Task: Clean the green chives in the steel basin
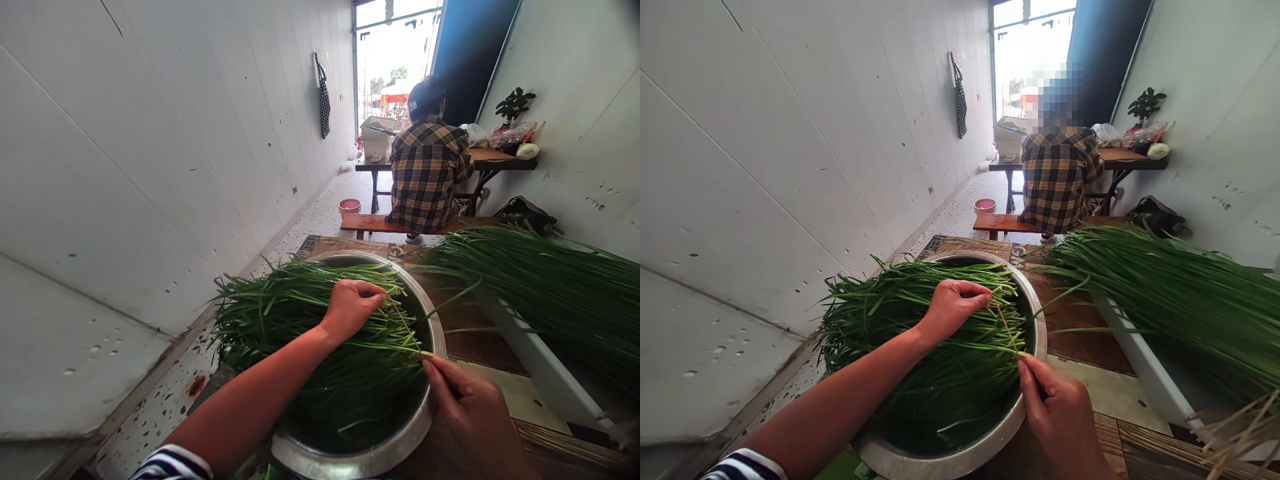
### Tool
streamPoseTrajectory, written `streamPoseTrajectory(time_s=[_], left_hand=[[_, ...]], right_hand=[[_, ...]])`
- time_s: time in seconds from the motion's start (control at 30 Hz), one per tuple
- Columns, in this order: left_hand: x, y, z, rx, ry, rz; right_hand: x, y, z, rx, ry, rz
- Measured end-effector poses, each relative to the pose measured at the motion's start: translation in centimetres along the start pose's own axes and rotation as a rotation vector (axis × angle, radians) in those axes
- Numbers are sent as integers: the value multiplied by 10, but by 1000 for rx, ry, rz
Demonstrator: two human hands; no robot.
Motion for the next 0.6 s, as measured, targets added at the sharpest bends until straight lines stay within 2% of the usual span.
streamPoseTrajectory(time_s=[0.2,0.6], left_hand=[[2,0,0,-26,-1,22],[6,2,1,4,-62,85]], right_hand=[[1,1,0,1,-28,25],[3,-1,-2,-3,-7,-13]])
Point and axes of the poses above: each hand's wrist, its own z-axis away from the middle knuckle, its own y-axis out of the palm, x = y × z, the point moved 8 cm from there along -z, towards the middle knuckle, and after that the axes turned 8 degrees about -x, right-handed, at the moved point
